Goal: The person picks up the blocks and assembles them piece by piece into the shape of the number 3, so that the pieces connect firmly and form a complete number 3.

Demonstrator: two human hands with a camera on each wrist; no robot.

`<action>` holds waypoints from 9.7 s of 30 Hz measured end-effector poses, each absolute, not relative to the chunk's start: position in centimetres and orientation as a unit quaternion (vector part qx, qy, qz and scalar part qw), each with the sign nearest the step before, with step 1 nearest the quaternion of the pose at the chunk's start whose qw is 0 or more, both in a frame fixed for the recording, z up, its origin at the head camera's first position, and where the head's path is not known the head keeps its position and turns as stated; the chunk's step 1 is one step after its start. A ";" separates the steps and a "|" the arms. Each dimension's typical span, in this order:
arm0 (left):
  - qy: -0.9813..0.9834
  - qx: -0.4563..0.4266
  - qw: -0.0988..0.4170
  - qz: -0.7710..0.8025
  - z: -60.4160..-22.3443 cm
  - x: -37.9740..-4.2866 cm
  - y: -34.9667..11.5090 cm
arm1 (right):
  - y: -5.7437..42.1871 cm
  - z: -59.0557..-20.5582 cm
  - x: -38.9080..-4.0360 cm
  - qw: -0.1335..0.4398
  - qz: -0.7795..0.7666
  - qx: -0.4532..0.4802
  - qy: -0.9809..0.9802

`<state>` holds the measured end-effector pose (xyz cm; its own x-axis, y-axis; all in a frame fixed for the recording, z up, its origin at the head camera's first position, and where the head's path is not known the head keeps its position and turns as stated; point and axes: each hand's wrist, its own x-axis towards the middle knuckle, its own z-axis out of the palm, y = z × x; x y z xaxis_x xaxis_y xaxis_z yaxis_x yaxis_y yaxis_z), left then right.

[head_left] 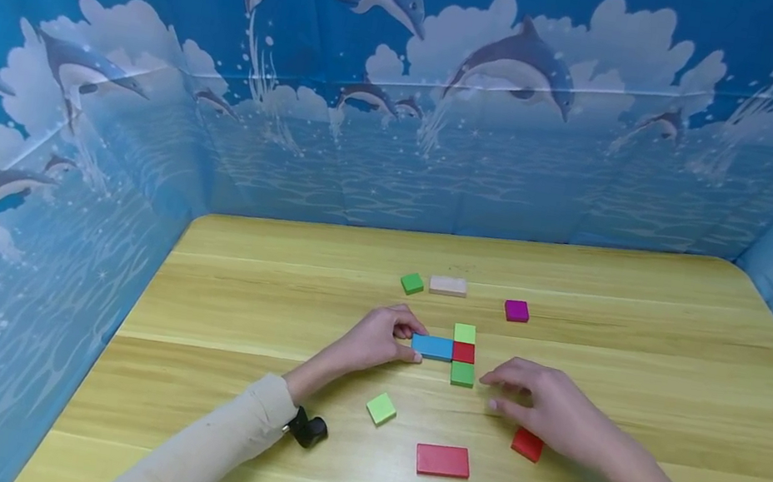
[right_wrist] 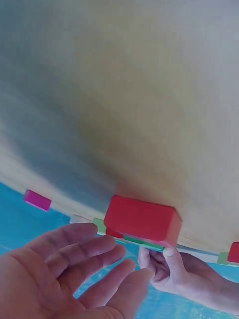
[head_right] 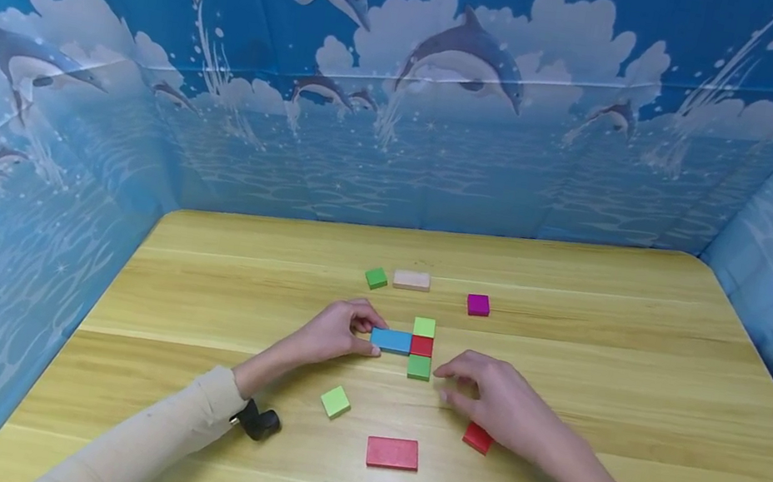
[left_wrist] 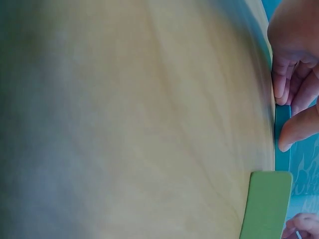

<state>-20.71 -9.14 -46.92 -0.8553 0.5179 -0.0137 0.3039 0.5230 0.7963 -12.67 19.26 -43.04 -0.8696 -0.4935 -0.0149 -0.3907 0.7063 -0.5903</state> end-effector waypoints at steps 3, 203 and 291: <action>0.866 0.237 0.125 0.423 -47.0 -20.7 -9.2 | 19.5 -43.2 -12.0 0.086 -0.293 -0.240 0.922; 0.865 0.234 0.111 0.429 -47.3 -20.2 -8.9 | 16.0 -44.4 -11.0 0.025 -0.265 -0.248 0.931; 0.870 0.227 0.119 0.421 -47.1 -20.4 -8.9 | 15.8 -44.8 -16.3 -0.002 -0.232 -0.316 0.920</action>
<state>-20.36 -8.94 -47.11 -0.8688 0.4950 -0.0164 0.2940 0.5421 0.7872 -16.34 15.85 -44.75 -0.8001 -0.5807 0.1503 -0.5826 0.6927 -0.4251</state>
